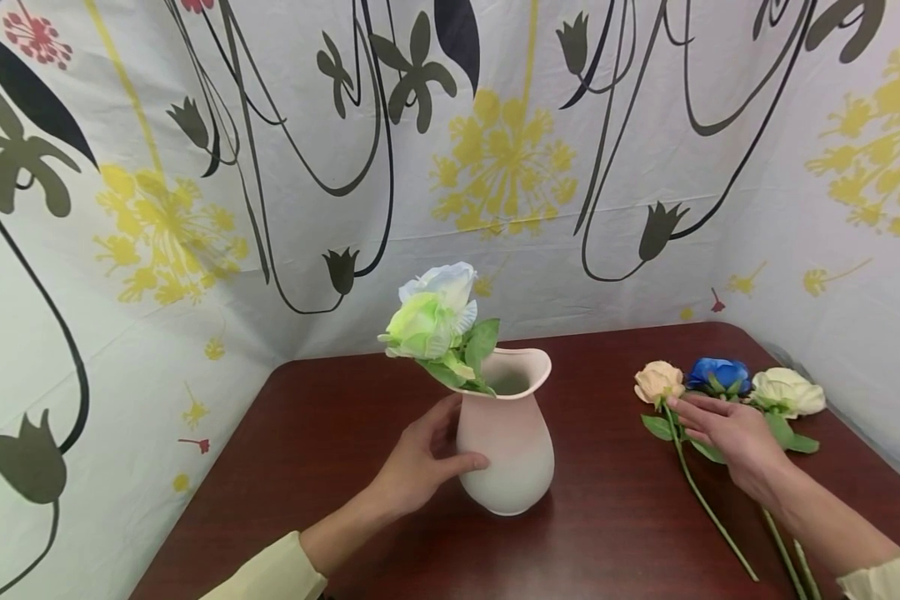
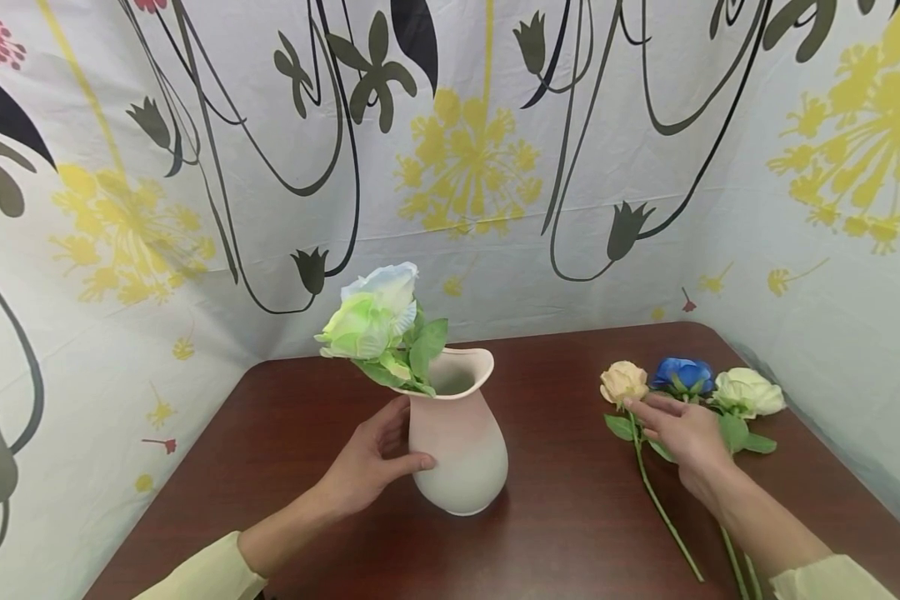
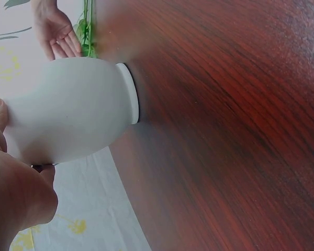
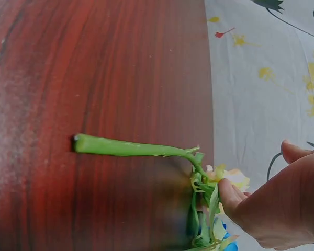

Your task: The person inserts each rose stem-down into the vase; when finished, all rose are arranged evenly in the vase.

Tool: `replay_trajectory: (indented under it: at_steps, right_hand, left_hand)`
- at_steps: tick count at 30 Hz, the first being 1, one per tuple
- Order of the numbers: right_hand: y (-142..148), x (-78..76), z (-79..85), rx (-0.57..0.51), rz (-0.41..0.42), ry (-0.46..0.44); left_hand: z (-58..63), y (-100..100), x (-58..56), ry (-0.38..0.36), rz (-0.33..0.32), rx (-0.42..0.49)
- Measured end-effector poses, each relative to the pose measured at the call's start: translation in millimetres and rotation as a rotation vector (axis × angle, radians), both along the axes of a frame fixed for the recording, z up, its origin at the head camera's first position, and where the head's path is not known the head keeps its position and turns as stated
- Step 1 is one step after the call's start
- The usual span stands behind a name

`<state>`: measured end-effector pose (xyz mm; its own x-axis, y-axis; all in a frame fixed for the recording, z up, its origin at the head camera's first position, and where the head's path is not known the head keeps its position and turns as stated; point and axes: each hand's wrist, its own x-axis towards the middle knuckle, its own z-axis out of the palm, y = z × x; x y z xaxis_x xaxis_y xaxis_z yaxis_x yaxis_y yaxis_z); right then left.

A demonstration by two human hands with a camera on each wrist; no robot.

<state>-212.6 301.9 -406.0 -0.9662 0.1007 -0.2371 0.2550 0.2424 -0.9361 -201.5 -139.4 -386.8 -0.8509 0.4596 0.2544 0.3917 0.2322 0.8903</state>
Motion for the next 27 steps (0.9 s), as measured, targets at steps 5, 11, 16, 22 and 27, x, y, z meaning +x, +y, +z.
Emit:
replay_trajectory:
  at_steps: [5, 11, 16, 22, 27]
  right_hand:
    - [0, -0.1, -4.8, -0.014, -0.003, 0.001]
    - [2, -3.6, -10.9, -0.041, 0.004, -0.002]
    - [4, -7.9, -13.8, 0.029, 0.005, -0.001]
    - [4, -10.2, -17.4, 0.135, 0.027, 0.017]
    - [4, -11.7, -20.0, 0.184, 0.018, 0.038]
  left_hand:
    - [0.1, 0, 0.2, -0.004, 0.003, -0.007]
    - [0.9, 0, 0.3, -0.005, 0.003, -0.013]
    - [1.9, 0, 0.3, -0.007, 0.002, -0.015]
    - [1.5, 0, 0.0, -0.005, 0.000, -0.012]
    - [1.7, -1, -0.2, -0.004, -0.003, -0.015]
